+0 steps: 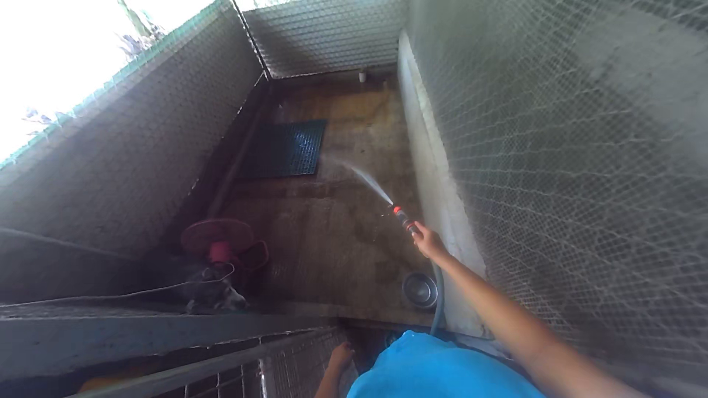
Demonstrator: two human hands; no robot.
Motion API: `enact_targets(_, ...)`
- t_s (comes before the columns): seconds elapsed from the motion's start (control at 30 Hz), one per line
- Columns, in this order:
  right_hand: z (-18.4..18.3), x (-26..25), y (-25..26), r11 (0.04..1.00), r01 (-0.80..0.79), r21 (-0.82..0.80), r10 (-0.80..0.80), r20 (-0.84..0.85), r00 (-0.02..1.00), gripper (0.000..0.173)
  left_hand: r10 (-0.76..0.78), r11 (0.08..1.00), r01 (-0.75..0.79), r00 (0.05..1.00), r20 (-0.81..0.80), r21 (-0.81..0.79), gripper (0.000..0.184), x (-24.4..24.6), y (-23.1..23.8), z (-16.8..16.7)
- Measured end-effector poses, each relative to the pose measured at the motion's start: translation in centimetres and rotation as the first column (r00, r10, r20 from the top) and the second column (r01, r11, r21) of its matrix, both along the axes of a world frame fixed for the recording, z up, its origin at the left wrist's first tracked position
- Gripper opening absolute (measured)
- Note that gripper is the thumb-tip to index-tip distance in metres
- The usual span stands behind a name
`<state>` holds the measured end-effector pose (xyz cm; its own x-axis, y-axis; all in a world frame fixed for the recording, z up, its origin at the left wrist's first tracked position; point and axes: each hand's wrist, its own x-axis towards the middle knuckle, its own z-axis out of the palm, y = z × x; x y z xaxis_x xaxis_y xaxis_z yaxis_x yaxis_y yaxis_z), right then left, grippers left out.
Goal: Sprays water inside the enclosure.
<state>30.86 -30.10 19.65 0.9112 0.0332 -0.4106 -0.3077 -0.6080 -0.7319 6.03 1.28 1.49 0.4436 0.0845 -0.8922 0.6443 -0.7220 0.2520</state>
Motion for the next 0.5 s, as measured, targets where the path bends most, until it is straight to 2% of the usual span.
enact_targets(0.17, 0.6, 0.7, -0.5, 0.998, 0.049, -0.028, -0.046, 0.092, 0.995, 0.054, 0.027, 1.000, -0.027, 1.000, -0.001, -0.016, 0.047, -0.3, 0.0, -0.5)
enact_targets(0.33, 0.7, 0.1, -0.6, 0.997, 0.026, -0.071, -0.020, 0.085, 0.996, 0.053, 0.009, 1.000, -0.009, 1.000, -0.009, -0.012, 0.045, -0.5, -0.3, -0.6)
enact_targets(0.4, 0.6, -0.3, -0.6, 0.997, 0.017, -0.075, -0.013, 0.059, 0.998, 0.052, 0.108, 0.994, -0.107, 0.994, 0.024, -0.034, 0.044, -1.0, -0.1, -1.2)
enact_targets(0.47, 0.8, -0.3, -0.8, 0.998, 0.019, -0.064, -0.017, 0.027, 0.999, 0.052, 0.313, 0.947, -0.305, 0.947, 0.075, -0.102, 0.042, -1.9, -0.1, -1.3)
enact_targets(0.5, 0.9, -0.3, -0.9, 0.998, 0.024, -0.055, -0.023, 0.020, 1.000, 0.052, 0.437, 0.894, -0.421, 0.895, 0.090, -0.150, 0.041, -2.7, -0.2, -1.3)
